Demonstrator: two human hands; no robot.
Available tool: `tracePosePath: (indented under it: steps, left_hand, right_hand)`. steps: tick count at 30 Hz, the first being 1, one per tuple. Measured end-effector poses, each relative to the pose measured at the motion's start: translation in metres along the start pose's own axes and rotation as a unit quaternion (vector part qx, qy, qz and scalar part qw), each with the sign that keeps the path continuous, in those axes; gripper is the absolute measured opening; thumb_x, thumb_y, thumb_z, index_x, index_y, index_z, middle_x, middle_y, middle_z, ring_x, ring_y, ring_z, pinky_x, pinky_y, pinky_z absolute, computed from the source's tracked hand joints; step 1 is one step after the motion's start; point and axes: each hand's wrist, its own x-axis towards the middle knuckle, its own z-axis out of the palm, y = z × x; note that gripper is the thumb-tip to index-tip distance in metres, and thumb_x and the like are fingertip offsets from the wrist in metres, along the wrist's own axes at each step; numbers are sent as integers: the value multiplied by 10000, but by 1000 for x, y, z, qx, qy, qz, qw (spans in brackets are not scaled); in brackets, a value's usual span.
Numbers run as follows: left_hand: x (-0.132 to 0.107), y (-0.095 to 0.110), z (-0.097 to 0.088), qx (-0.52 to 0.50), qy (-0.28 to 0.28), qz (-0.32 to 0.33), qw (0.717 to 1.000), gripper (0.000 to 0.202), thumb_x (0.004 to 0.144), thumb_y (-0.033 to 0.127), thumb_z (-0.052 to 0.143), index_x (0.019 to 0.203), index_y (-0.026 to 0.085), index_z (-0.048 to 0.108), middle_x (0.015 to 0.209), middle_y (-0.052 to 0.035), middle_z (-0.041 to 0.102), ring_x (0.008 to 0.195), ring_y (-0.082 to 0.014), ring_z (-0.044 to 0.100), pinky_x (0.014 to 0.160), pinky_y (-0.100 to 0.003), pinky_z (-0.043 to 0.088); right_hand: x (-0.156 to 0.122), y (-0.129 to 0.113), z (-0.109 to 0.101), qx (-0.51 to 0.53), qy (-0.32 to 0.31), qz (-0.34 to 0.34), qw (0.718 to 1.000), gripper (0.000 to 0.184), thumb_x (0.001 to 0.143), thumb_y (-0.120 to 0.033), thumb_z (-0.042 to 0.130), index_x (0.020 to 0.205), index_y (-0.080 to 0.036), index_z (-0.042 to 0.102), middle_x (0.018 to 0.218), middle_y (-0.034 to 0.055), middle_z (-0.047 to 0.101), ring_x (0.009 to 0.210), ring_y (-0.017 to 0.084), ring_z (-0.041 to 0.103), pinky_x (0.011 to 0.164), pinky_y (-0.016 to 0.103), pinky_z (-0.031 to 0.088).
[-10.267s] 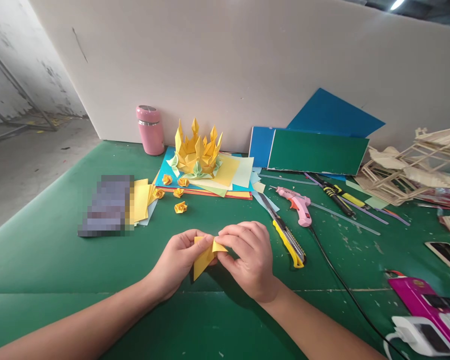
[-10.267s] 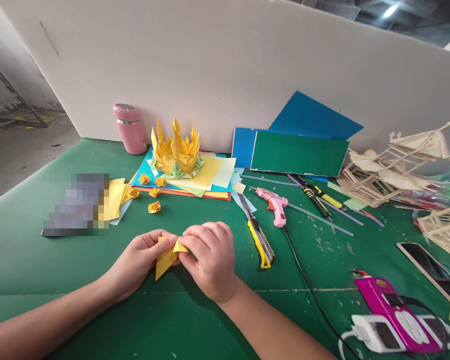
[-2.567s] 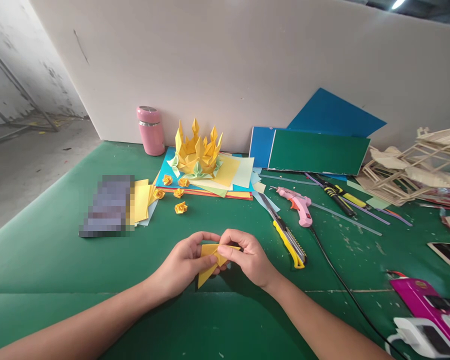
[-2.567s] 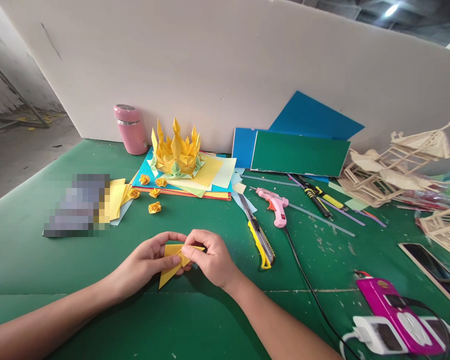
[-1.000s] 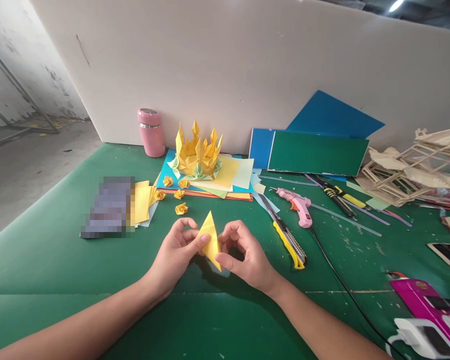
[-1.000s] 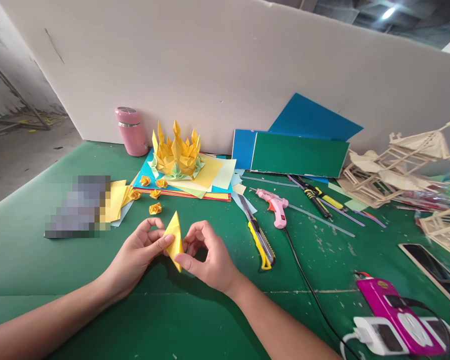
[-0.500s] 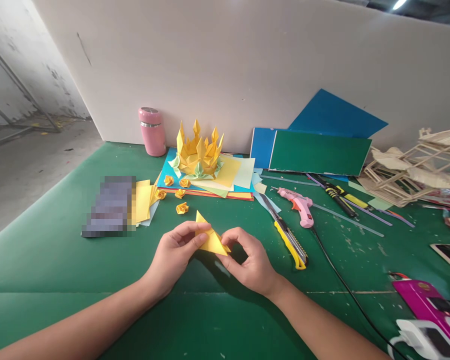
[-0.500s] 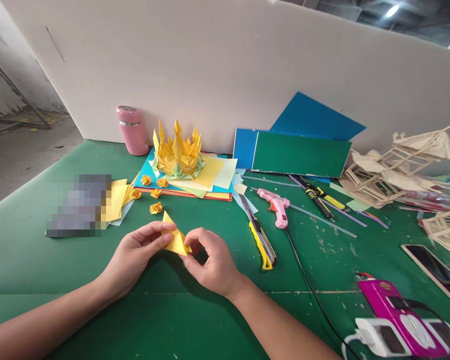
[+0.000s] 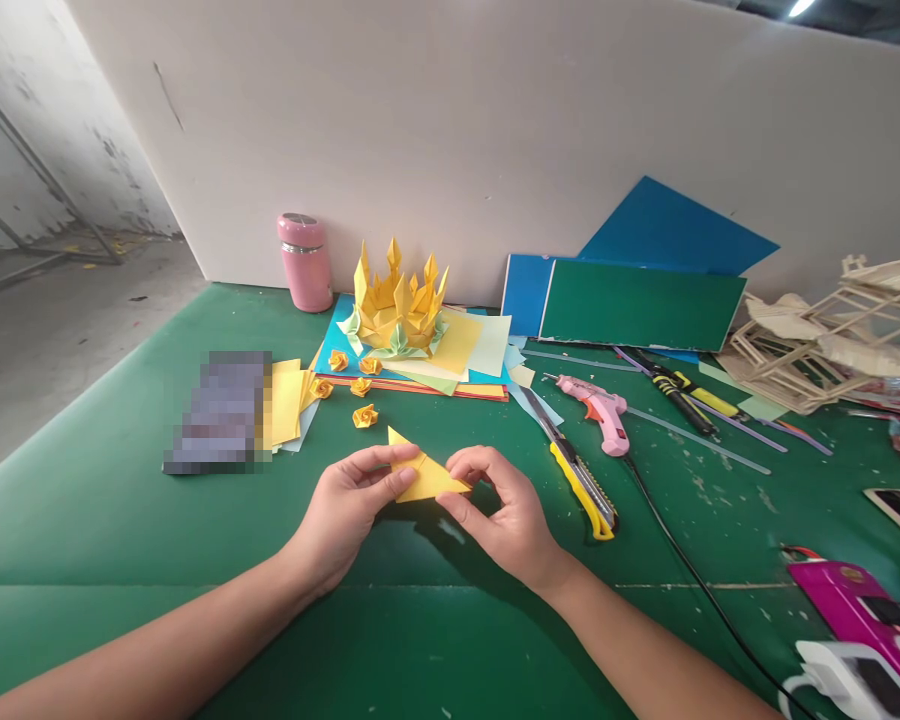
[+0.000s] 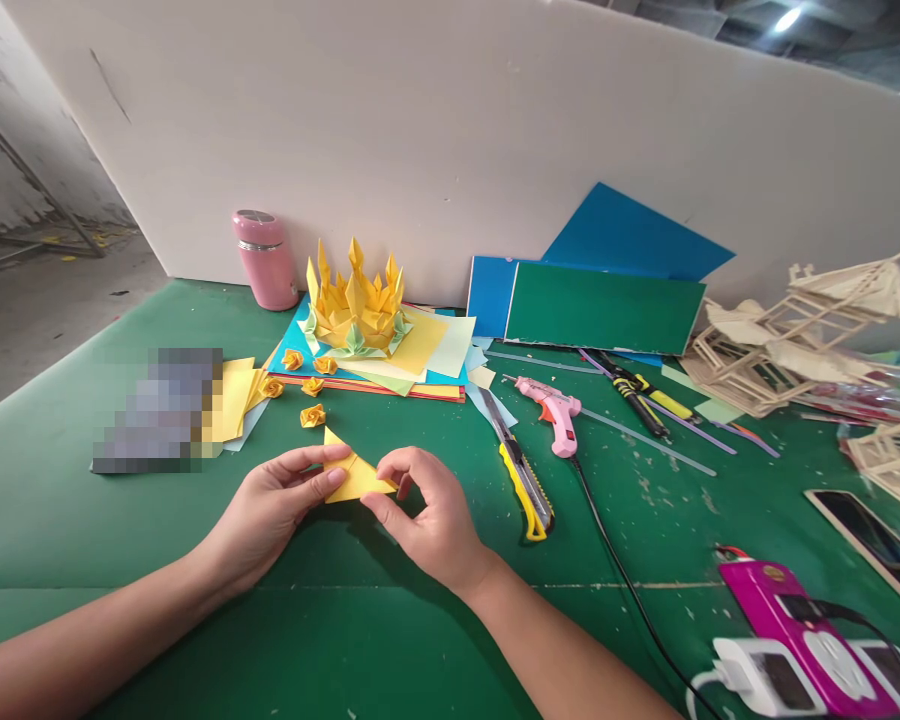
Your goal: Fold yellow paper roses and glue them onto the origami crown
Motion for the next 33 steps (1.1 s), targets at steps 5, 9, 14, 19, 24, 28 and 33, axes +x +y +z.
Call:
tracePosePath:
  steps: [5, 9, 14, 19, 24, 28, 33]
  left_hand:
    - [1, 0, 0, -20, -7, -13, 1000, 330, 508, 286, 863, 782, 159, 729, 684, -23, 747, 622, -150, 665, 642, -261, 533]
    - [0, 0, 0, -18, -11, -15, 1000, 322, 512, 298, 861, 776, 166, 734, 688, -20, 747, 622, -142, 656, 637, -251, 520]
    - [1, 0, 0, -1, -14, -4, 1000, 285, 529, 314, 849, 756, 182, 740, 684, -9, 728, 618, -139, 630, 644, -262, 507]
    - [1, -2, 0, 61, 1, 50, 997, 245, 533, 362, 828, 698, 196, 756, 757, -12, 684, 719, -157, 614, 707, -261, 498]
    - [1, -3, 0, 113, -4, 88, 990, 205, 593, 376, 779, 714, 211, 766, 795, -14, 635, 799, -173, 596, 747, -253, 486]
    - [0, -3, 0, 92, 0, 70, 993, 237, 569, 380, 791, 722, 202, 754, 803, -19, 649, 781, -178, 604, 740, -272, 499]
    - [-2, -2, 1, 99, -11, 70, 993, 259, 562, 393, 794, 713, 191, 736, 792, -20, 632, 760, -185, 614, 717, -284, 523]
  right_hand:
    - [1, 0, 1, 22, 14, 31, 999, 108, 807, -243, 625, 813, -233, 518, 814, 8, 598, 701, 139, 538, 618, 270, 474]
    - [2, 0, 1, 47, 25, 39, 998, 128, 791, -237, 647, 804, -233, 520, 818, 6, 597, 730, 145, 553, 595, 258, 460]
    - [4, 1, 0, 25, 25, 25, 999, 132, 785, -225, 658, 769, -230, 527, 819, 9, 602, 722, 148, 535, 599, 266, 451]
    - [4, -1, -3, -9, 25, 0, 1000, 108, 796, -214, 648, 734, -229, 561, 862, 27, 605, 744, 158, 537, 636, 290, 461]
    - [6, -3, -5, 19, 1, 29, 999, 122, 780, -294, 683, 720, -229, 599, 892, 35, 603, 787, 169, 555, 674, 303, 478]
    - [6, -1, -6, 31, -9, 49, 998, 124, 768, -325, 695, 723, -234, 625, 905, 37, 599, 844, 185, 574, 703, 311, 488]
    - [4, -1, -5, -1, -8, 26, 1000, 61, 791, -313, 679, 761, -260, 684, 852, 28, 599, 825, 188, 579, 774, 354, 479]
